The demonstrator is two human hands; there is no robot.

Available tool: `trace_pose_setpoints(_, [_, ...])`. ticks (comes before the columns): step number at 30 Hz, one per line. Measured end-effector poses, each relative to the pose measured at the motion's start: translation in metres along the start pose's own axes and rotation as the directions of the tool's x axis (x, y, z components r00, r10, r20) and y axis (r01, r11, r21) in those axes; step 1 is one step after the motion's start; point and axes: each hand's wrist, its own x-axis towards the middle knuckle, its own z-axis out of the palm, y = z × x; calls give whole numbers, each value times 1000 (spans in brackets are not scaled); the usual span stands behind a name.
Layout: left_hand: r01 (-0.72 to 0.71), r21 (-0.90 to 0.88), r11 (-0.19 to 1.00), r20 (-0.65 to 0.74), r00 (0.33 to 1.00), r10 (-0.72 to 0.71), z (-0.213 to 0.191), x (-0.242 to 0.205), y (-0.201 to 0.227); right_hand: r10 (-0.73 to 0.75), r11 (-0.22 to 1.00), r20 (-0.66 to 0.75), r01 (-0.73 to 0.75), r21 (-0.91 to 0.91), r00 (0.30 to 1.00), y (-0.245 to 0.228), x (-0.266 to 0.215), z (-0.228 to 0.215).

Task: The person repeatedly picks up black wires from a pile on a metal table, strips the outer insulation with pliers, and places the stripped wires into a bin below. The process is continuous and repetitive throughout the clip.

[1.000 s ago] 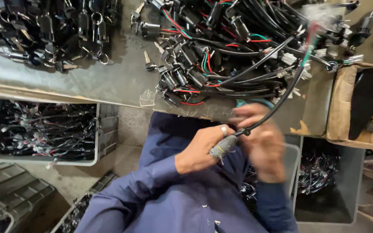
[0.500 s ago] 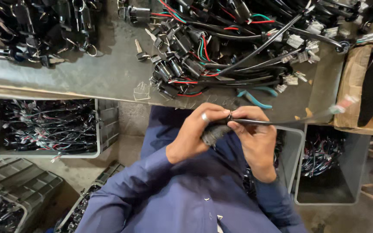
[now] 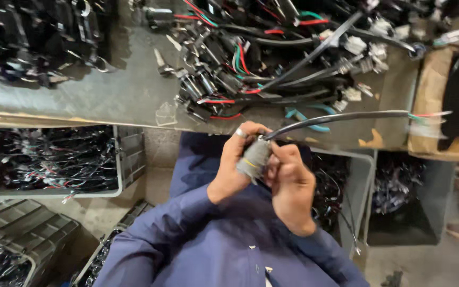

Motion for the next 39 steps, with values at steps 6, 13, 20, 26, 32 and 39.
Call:
trace_pose_setpoints(6, [97, 109, 989, -102, 991, -86, -3, -4, -3, 399, 906, 171, -416, 77, 901, 19, 8, -36])
trace_pose_setpoints(13, [96, 214, 972, 10, 995, -100, 0, -6, 1, 325, 942, 205, -334, 9, 923, 28, 22, -54])
trace_pose_setpoints(20, [278, -457, 845, 74, 958, -276, 36, -22, -18, 113, 950, 307, -193, 246, 945, 7, 12, -35])
trace_pose_setpoints(26, [51, -248, 967, -92, 993, -75, 34, -9, -6, -315, 544, 314, 441, -713, 896, -37, 42, -24])
trace_pose_setpoints(32, [119, -246, 962, -51, 989, -136, 3, 10, 1, -395, -196, 551, 518, -833, 735, -33, 86, -43])
trace_pose_setpoints(39, [208, -193, 959, 13, 978, -209, -10, 13, 22, 176, 476, -34, -116, -872, 984, -59, 18, -66])
